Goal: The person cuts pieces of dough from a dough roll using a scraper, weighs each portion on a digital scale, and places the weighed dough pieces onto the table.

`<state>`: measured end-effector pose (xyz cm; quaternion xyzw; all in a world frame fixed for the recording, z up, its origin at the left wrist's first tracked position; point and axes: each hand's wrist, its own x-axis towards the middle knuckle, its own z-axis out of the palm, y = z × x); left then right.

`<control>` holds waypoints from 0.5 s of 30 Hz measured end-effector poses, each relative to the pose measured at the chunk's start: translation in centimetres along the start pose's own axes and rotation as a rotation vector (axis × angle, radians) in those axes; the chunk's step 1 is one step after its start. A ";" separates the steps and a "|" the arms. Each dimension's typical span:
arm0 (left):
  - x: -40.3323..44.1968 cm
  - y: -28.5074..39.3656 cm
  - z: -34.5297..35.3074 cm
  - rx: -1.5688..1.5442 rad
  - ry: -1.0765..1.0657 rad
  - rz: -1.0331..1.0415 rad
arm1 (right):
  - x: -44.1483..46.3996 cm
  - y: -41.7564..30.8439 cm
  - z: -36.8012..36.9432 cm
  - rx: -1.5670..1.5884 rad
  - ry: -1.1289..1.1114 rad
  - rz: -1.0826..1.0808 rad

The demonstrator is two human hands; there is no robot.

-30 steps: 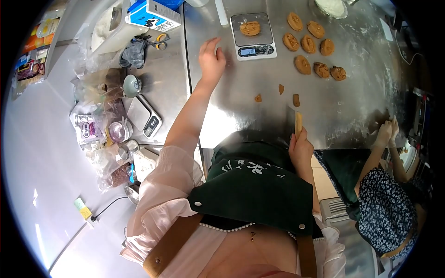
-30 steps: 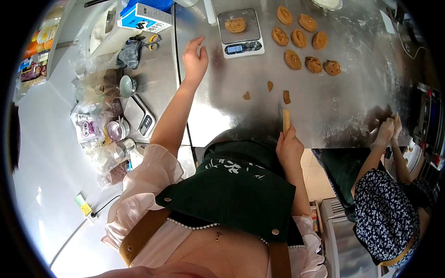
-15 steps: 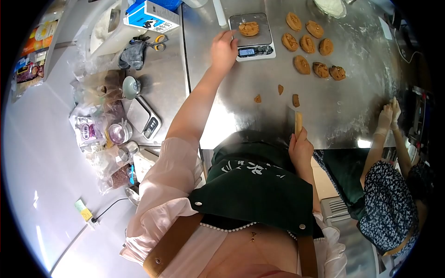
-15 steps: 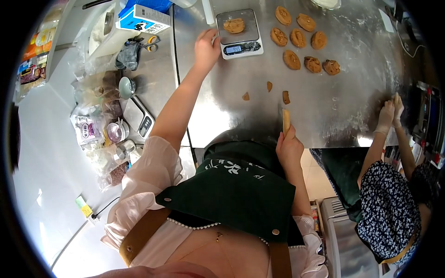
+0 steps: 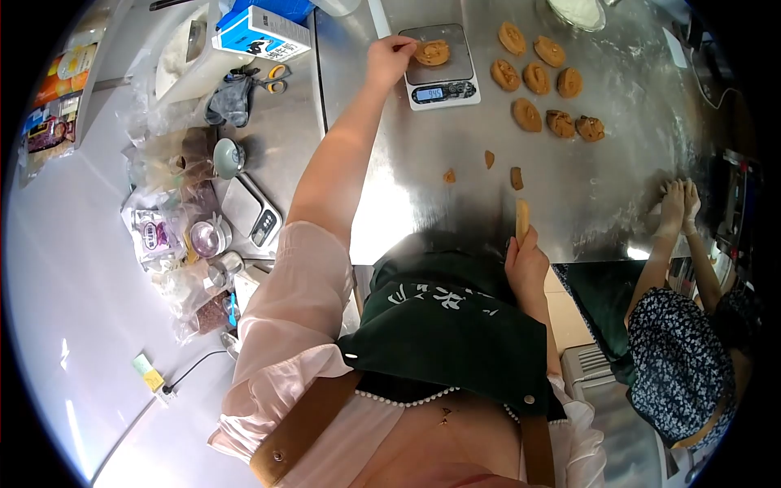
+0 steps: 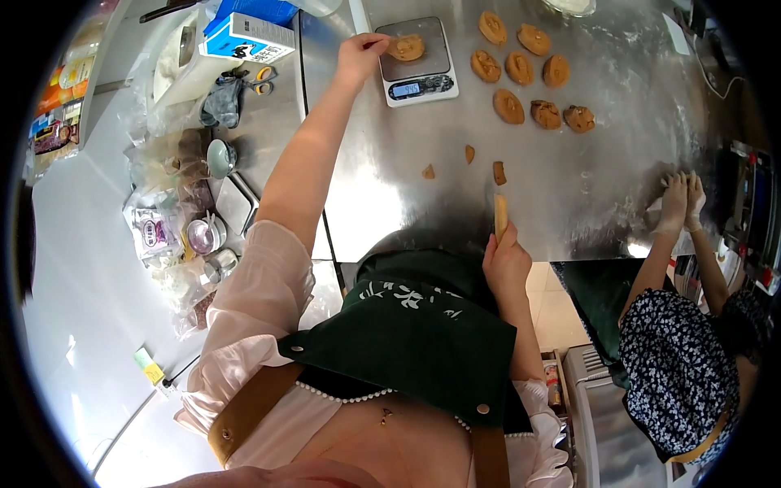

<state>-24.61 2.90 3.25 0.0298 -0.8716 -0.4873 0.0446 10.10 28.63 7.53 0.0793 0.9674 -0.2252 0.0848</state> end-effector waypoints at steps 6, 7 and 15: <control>-10.8 3.0 1.8 -0.095 -0.063 0.266 | 0.3 -1.1 -0.3 0.094 0.061 0.080; -13.8 2.9 2.7 0.011 -0.149 0.375 | 0.7 -1.3 -0.2 0.115 0.069 0.076; -21.4 0.5 5.7 0.191 -0.228 0.353 | 4.5 -4.5 0.2 0.179 0.058 -0.039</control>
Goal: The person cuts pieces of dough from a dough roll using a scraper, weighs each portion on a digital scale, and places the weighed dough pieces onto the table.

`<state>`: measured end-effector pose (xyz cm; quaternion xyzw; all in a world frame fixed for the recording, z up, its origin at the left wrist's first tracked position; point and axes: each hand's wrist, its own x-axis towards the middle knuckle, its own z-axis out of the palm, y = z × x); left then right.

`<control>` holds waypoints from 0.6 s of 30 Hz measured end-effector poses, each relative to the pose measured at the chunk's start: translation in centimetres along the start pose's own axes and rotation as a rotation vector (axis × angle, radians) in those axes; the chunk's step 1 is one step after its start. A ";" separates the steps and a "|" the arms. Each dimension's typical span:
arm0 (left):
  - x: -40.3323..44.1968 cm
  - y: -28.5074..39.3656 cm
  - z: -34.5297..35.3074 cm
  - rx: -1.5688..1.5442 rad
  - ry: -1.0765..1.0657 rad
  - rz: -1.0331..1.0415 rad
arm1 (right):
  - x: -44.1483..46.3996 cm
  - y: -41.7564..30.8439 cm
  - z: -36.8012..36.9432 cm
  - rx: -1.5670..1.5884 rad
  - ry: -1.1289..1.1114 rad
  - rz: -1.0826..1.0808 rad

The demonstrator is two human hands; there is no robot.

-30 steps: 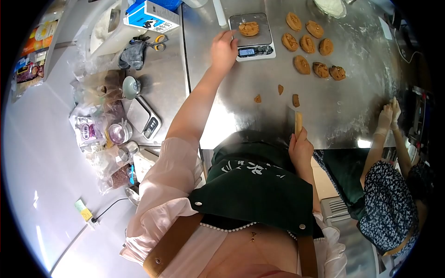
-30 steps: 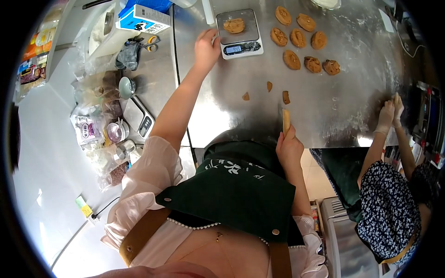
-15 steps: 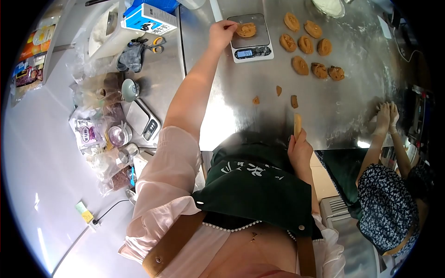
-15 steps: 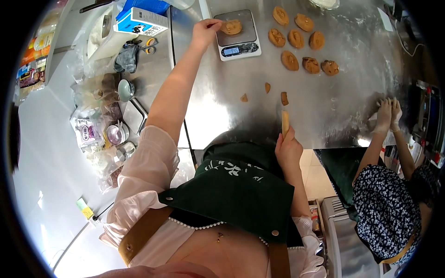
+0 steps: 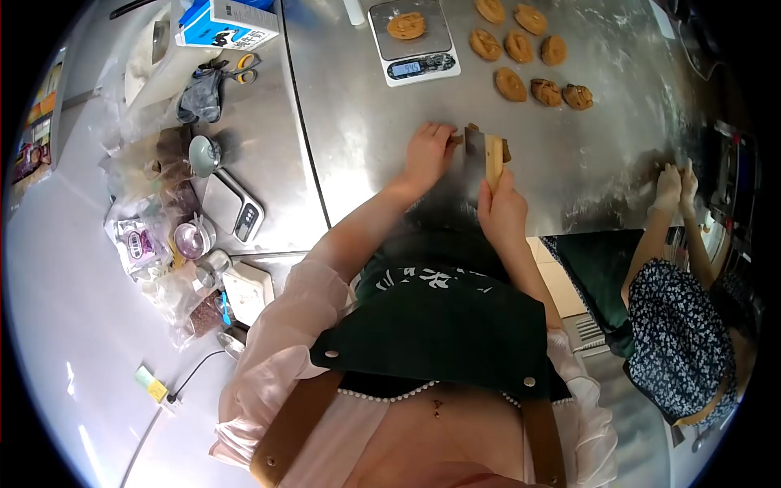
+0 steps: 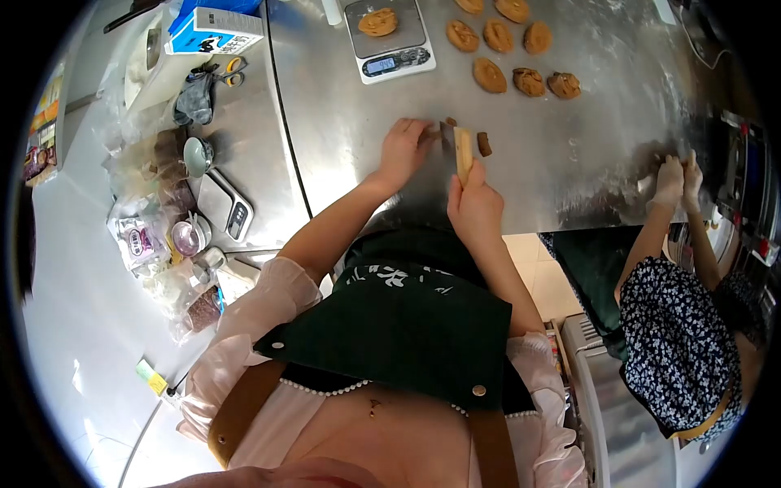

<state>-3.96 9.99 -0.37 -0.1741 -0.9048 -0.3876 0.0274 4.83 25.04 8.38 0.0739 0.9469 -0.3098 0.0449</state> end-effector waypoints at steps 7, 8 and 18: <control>-0.2 0.0 0.1 -0.075 -0.002 -0.057 | 0.9 -0.3 2.0 -0.092 -0.116 0.003; -0.2 -0.2 0.2 -0.086 -0.004 -0.061 | 1.0 -0.2 2.5 -0.108 -0.139 0.030; 2.6 -2.1 -1.9 0.051 0.223 0.059 | 2.6 -1.2 2.4 -0.074 -0.127 0.043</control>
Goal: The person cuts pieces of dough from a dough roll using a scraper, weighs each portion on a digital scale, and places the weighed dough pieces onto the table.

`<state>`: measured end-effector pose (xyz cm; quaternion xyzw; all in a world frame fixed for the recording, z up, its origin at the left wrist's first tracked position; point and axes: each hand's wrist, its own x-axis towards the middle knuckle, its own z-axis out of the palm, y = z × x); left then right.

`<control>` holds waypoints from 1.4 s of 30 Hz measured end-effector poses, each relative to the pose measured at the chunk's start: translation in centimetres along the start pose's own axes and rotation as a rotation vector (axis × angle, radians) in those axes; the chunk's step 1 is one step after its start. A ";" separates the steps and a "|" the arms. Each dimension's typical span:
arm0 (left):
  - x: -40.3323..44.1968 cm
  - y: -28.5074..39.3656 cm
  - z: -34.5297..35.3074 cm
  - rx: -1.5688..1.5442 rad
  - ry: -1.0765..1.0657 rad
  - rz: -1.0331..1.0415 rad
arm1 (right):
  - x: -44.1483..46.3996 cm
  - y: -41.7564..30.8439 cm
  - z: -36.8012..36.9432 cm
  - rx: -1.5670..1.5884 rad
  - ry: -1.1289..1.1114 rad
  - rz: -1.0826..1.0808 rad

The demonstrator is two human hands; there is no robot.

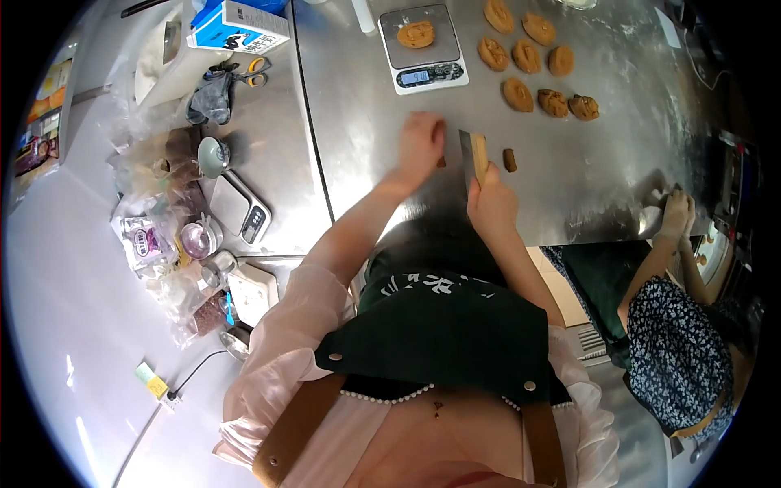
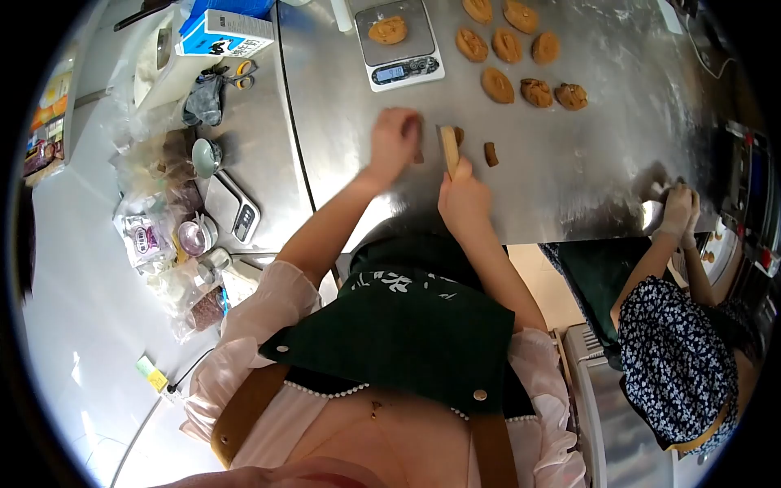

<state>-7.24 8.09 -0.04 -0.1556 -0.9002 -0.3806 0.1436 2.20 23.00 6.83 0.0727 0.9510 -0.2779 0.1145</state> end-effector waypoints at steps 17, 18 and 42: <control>14.3 -6.8 -3.0 0.151 0.200 0.065 | -5.8 2.3 -3.0 0.129 0.115 -0.076; 14.1 -6.4 -3.6 0.080 0.204 0.004 | -6.1 2.7 -3.2 0.128 0.139 -0.078; 1.6 -3.8 -5.1 -0.076 -0.008 -0.282 | -7.2 6.0 -2.0 -0.121 0.041 -0.037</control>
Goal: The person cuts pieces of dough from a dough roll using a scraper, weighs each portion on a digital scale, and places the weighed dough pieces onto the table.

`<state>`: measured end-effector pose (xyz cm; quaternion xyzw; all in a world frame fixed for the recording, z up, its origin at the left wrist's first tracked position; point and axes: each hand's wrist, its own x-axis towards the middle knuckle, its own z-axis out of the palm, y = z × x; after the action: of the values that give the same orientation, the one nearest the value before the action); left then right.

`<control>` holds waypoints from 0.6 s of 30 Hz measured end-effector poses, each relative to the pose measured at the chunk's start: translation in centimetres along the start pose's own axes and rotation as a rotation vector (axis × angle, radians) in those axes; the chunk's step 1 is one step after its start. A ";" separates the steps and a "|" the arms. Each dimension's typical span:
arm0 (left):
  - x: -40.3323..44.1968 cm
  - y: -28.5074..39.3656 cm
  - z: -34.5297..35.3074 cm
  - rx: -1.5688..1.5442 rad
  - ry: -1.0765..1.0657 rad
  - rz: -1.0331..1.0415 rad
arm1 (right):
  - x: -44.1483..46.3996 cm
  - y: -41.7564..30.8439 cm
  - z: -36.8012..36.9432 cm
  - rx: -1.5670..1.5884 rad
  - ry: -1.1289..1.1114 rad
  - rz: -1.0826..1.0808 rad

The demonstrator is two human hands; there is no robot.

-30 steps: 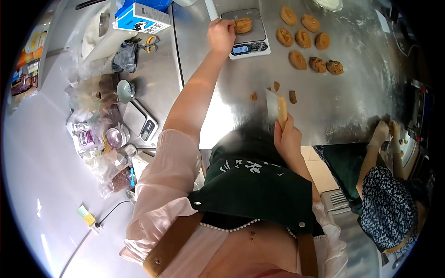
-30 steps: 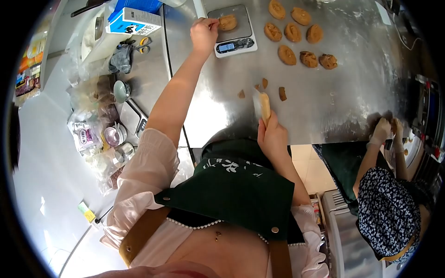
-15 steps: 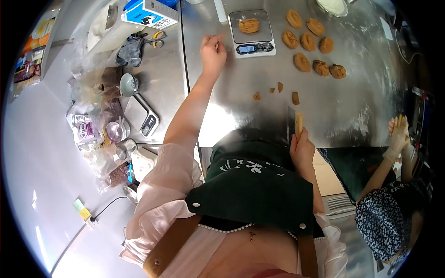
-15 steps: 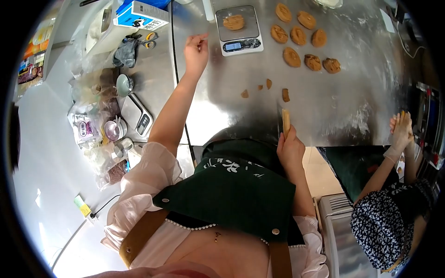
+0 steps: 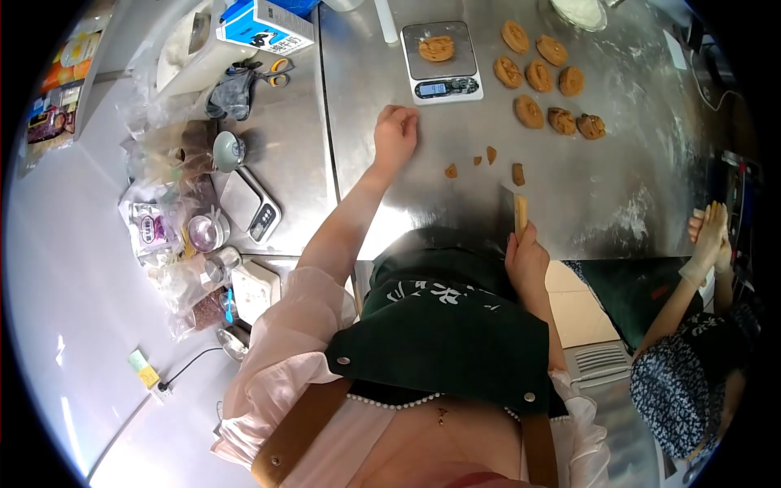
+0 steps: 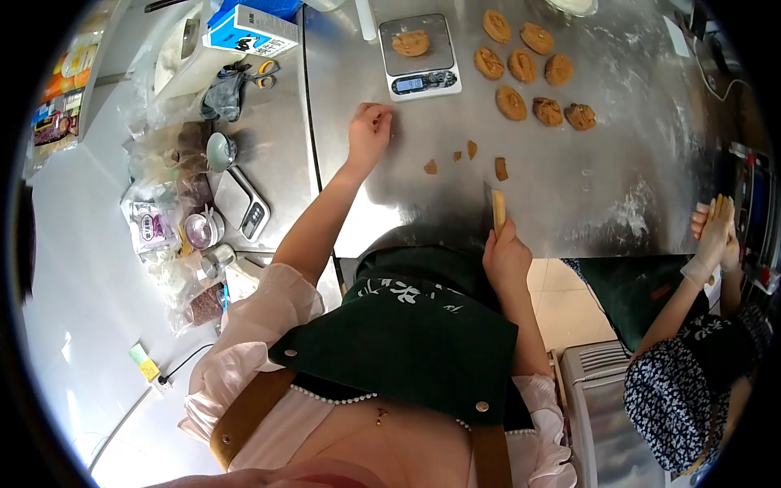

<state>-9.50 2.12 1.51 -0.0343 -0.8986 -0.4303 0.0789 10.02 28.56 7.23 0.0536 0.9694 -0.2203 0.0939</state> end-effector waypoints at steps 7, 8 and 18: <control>-4.7 1.7 3.0 0.039 -0.172 0.129 | 0.0 -0.1 0.2 -0.015 -0.001 0.015; -5.2 2.2 3.6 0.048 -0.195 0.178 | 0.0 -0.2 0.1 -0.014 -0.002 0.014; -5.8 4.8 7.7 0.214 -0.240 0.321 | 0.0 0.0 0.2 0.009 0.026 -0.001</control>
<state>-4.04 11.20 -0.56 -0.2191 -0.9250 -0.3074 0.0423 10.01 28.50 7.05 0.0563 0.9696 -0.2238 0.0812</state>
